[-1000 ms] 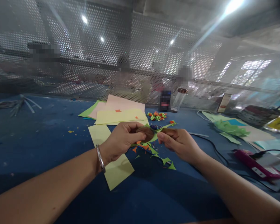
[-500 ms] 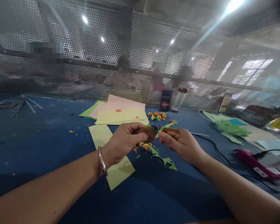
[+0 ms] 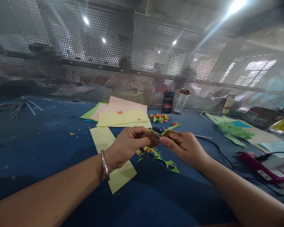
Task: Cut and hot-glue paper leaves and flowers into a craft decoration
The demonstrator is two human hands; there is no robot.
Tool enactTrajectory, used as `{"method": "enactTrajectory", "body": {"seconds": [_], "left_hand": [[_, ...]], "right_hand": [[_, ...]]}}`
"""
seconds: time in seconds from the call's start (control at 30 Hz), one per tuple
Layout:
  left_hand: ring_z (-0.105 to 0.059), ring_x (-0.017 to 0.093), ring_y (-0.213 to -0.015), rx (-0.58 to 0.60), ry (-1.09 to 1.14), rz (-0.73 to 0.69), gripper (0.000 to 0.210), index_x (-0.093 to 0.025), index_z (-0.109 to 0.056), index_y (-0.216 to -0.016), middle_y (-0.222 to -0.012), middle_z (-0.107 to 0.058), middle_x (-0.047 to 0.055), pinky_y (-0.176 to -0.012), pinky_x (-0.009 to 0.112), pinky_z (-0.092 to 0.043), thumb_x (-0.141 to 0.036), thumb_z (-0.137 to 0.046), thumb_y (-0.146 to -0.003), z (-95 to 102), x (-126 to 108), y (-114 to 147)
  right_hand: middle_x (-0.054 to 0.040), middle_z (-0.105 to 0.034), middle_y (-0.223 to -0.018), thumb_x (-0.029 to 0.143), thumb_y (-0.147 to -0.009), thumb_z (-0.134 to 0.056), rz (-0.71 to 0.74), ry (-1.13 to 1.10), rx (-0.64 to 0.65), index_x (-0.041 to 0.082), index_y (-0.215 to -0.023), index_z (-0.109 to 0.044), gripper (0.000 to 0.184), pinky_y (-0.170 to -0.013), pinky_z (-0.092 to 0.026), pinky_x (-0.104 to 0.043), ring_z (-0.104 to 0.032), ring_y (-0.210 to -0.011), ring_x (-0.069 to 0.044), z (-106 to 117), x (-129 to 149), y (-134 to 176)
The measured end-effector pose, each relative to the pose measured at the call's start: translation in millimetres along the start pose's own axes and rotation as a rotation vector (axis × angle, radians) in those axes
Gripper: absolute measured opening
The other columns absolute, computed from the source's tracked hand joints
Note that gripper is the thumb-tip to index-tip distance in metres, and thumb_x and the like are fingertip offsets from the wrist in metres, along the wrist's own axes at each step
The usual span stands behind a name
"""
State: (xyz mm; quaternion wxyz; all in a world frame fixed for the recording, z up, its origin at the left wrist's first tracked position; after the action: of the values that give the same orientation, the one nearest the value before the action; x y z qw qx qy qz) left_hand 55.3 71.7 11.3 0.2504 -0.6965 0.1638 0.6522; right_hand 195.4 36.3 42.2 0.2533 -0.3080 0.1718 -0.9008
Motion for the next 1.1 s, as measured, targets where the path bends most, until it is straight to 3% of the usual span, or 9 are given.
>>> {"method": "enactTrajectory", "body": {"seconds": [0.13,0.43,0.63,0.83,1.1], "left_hand": [[-0.059,0.009,-0.068,-0.004,-0.002,0.011,0.011,-0.018,-0.075,-0.085,-0.079,-0.072,0.0,-0.058,0.02,-0.038,-0.016,-0.069,-0.077,-1.1,-2,0],[-0.066,0.013,-0.078,-0.034,-0.055,-0.079,0.011,-0.017,-0.074,-0.082,-0.081,-0.074,0.002,-0.078,0.028,-0.053,-0.015,-0.07,-0.072,3.6,-7,-4],[-0.066,0.013,-0.078,-0.036,-0.055,-0.094,0.01,-0.016,-0.073,-0.082,-0.081,-0.074,0.002,-0.08,0.028,-0.053,-0.014,-0.071,-0.072,4.2,-9,-4],[-0.067,0.015,-0.079,-0.031,-0.075,-0.08,0.012,-0.015,-0.073,-0.083,-0.082,-0.074,0.003,-0.078,0.028,-0.053,-0.017,-0.072,-0.071,4.7,-7,-3],[-0.067,0.019,-0.083,-0.058,-0.243,-0.108,0.012,-0.016,-0.073,-0.082,-0.083,-0.074,0.006,-0.079,0.033,-0.054,-0.019,-0.068,-0.071,9.1,-9,-4]], "right_hand": [[0.0018,-0.05,-0.061,0.048,-0.102,-0.044,-0.003,0.012,0.013,0.018,-0.069,-0.056,0.046,-0.056,-0.035,-0.025,-0.043,-0.057,-0.01,0,0,0],[0.0051,-0.032,-0.059,0.053,-0.099,-0.047,-0.035,0.053,0.019,0.02,-0.062,-0.039,0.05,-0.05,-0.026,-0.026,-0.029,-0.053,-0.009,0,-5,2],[0.0052,-0.031,-0.06,0.055,-0.099,-0.047,-0.078,0.031,0.045,0.02,-0.064,-0.042,0.05,-0.051,-0.026,-0.026,-0.028,-0.055,-0.009,-2,-10,3],[0.0044,-0.035,-0.061,0.053,-0.1,-0.045,-0.031,0.009,0.036,0.02,-0.062,-0.041,0.05,-0.052,-0.028,-0.025,-0.032,-0.055,-0.009,-1,-4,2],[0.0046,-0.036,-0.056,0.055,-0.099,-0.046,-0.041,0.088,0.033,0.02,-0.063,-0.047,0.05,-0.05,-0.027,-0.026,-0.033,-0.051,-0.009,0,-4,2]]}}
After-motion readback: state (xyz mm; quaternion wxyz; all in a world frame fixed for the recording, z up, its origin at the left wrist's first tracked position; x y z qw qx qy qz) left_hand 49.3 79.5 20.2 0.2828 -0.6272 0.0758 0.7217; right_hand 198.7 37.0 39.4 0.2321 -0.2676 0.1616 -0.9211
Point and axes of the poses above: each hand's wrist, its own y-axis away from the middle knuckle, its own z-axis out of the back of the hand, x = y × z, the point moved 8 cm from there along -y, towards the middle knuckle
